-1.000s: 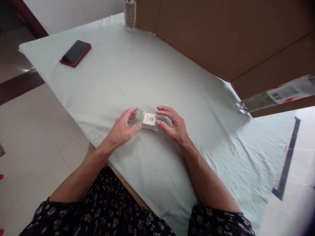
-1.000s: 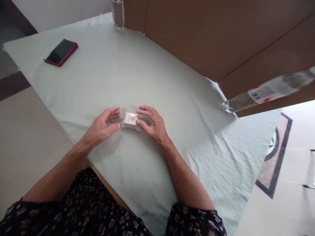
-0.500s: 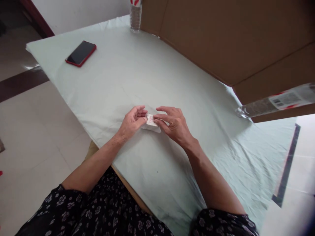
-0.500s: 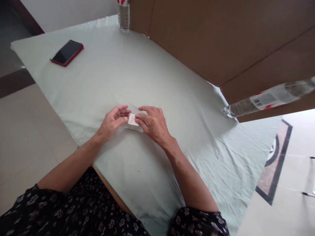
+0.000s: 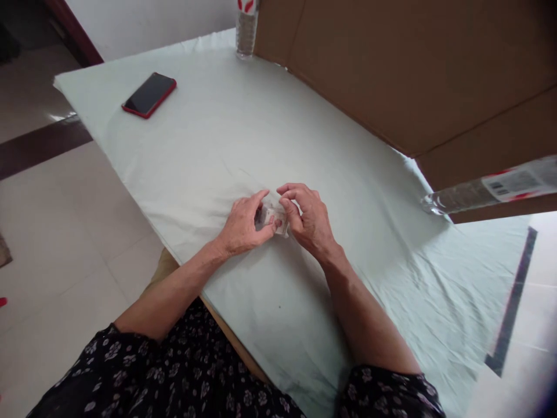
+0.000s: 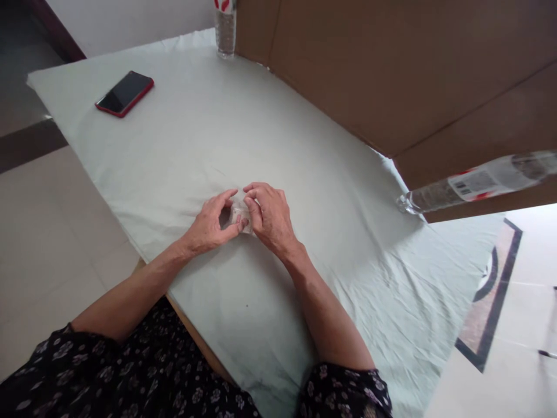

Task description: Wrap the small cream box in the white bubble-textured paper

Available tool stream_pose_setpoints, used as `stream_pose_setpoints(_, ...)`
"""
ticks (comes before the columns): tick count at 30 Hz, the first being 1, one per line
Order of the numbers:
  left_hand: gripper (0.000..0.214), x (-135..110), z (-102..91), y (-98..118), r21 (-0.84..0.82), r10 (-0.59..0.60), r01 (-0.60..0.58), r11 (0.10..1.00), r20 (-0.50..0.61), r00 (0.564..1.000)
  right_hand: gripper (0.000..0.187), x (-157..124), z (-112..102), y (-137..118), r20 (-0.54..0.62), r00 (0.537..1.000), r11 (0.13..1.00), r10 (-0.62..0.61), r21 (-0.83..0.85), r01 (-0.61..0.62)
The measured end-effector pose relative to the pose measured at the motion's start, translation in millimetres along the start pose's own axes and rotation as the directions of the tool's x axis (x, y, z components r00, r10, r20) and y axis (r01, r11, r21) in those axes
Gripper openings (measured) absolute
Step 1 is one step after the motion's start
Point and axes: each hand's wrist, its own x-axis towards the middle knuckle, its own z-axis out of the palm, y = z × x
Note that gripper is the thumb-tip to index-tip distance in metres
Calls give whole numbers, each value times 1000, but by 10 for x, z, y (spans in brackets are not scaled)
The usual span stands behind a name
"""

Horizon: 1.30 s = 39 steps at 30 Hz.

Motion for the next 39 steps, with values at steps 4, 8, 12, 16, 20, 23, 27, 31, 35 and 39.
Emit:
stream_pose_setpoints(4,81,-12,-15,-20,-92,111,-107,990,41,993,21,31,-69,-70,-121,986,979,111,183,-88)
stream_pose_setpoints(8,84,-39,-39,-19,-236,125,-98,967,102,987,26,65,-118,-52,-177,960,944,216,289,-159)
stream_pose_setpoints(12,71,-46,-66,1,-463,43,33,886,154,987,26,83,-147,41,-243,933,927,267,330,-179)
stream_pose_setpoints(16,37,-35,-92,42,-552,-8,91,829,151,989,28,99,-158,159,-299,906,919,298,346,-188)
stream_pose_setpoints(20,23,-32,-117,92,-509,-88,208,835,250,964,30,115,-170,272,-322,892,922,317,327,-210)
stream_pose_setpoints(23,31,-27,-110,94,-519,-165,296,802,284,944,24,111,-244,266,-350,872,918,342,323,-231)
stream_pose_setpoints(27,41,-3,-67,17,-606,-245,305,734,182,952,20,77,-434,45,-376,855,915,357,326,-239)
stream_pose_setpoints(31,46,17,-30,-84,-684,-275,284,672,125,953,38,15,-435,-197,-13,947,944,320,87,-318)
stream_pose_setpoints(35,47,8,-12,-115,-718,-262,271,641,127,957,44,-38,-188,-220,129,934,919,333,-265,-291)
stream_pose_setpoints(39,46,16,-5,-117,-737,-237,227,637,94,967,24,-35,-121,-83,72,932,891,354,-330,-313)
